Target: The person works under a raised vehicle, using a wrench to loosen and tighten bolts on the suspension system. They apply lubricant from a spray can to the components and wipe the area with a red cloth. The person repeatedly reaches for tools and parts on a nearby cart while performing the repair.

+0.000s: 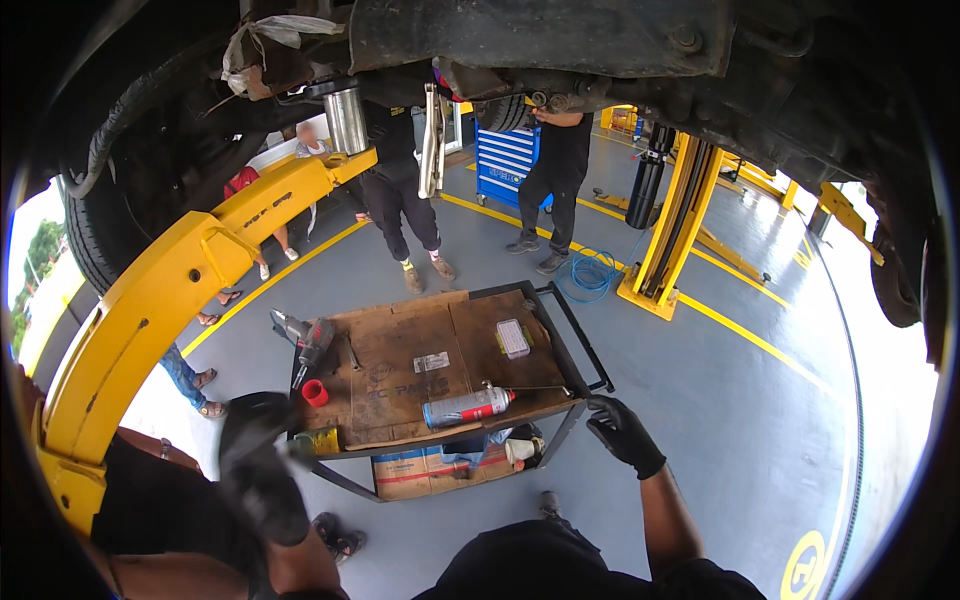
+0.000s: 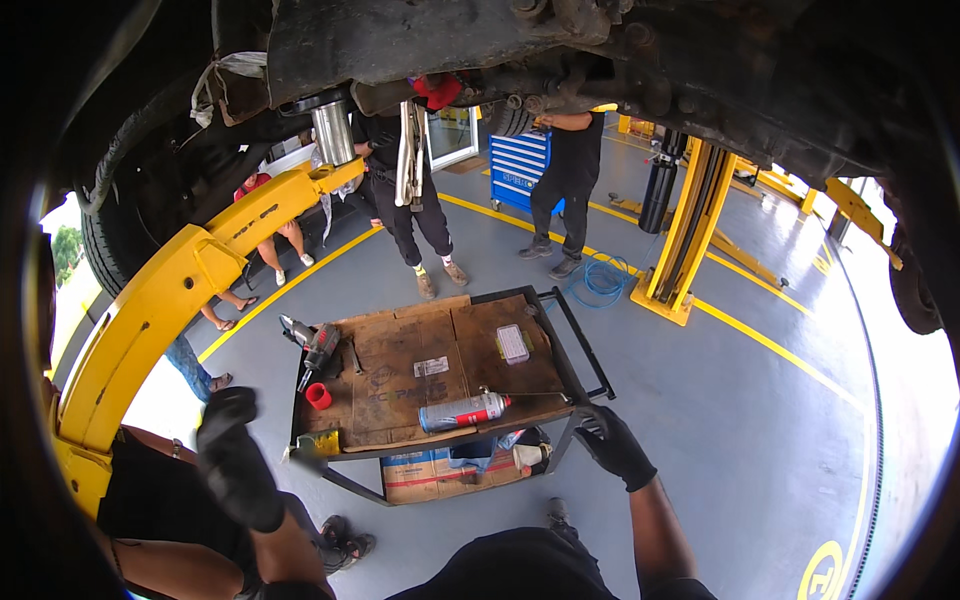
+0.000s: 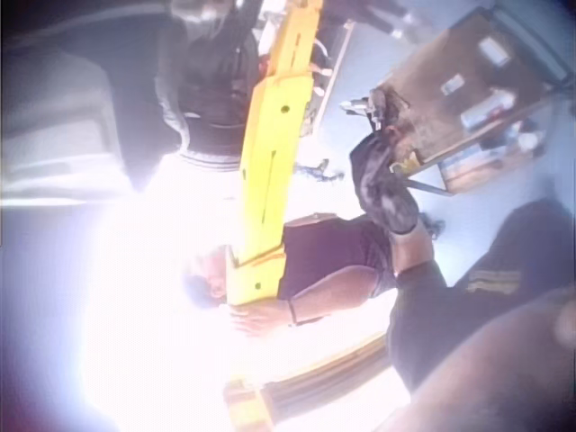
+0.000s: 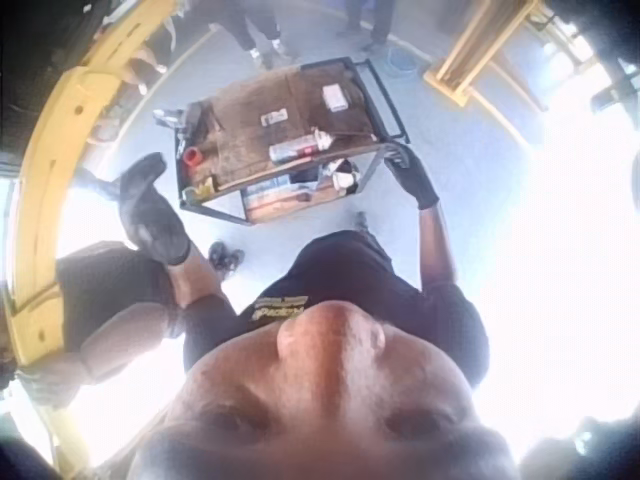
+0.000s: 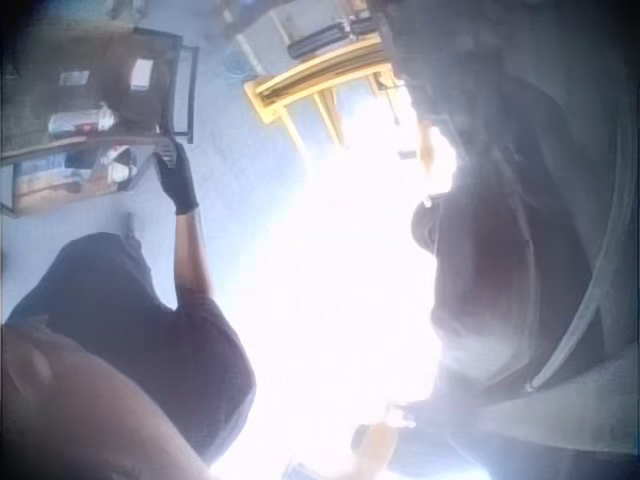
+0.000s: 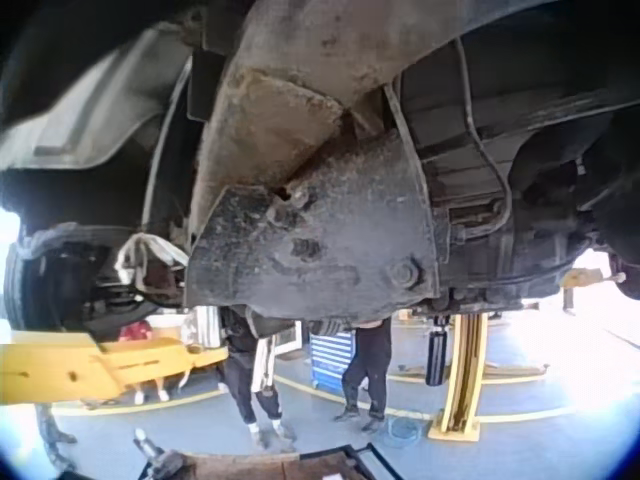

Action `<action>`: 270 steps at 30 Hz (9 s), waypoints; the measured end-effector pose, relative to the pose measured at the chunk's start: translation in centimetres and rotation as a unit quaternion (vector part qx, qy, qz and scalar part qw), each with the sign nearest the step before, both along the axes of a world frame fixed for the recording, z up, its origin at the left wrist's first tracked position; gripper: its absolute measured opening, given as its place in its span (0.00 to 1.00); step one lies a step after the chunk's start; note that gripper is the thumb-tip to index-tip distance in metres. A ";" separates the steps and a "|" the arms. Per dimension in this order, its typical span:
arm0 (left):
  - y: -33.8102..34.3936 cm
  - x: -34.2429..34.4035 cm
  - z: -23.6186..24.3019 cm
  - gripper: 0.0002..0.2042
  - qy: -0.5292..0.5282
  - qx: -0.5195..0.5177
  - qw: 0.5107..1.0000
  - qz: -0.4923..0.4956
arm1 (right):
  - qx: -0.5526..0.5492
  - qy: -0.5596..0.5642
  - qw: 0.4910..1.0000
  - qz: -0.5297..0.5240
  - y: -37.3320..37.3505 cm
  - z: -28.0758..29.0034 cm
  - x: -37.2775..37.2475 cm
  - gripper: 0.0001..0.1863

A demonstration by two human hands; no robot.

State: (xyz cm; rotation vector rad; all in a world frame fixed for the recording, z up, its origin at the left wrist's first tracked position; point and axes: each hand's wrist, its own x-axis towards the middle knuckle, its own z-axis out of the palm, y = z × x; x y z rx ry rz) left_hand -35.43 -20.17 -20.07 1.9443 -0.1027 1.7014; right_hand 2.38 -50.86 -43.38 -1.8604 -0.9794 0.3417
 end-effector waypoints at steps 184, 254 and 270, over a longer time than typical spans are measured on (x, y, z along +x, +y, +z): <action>16.9 29.3 9.2 0.12 0.236 0.206 0.908 0.277 | 0.459 -0.341 0.821 -0.005 44.9 25.7 7.9 0.22; -8.3 66.1 -46.2 0.33 0.819 0.026 0.536 0.201 | -0.288 0.164 0.928 -0.167 0.9 -94.2 43.7 0.25; -13.4 64.3 -41.5 0.31 0.764 -0.125 0.616 0.146 | 0.343 0.699 0.564 -0.276 3.8 -75.0 21.1 0.34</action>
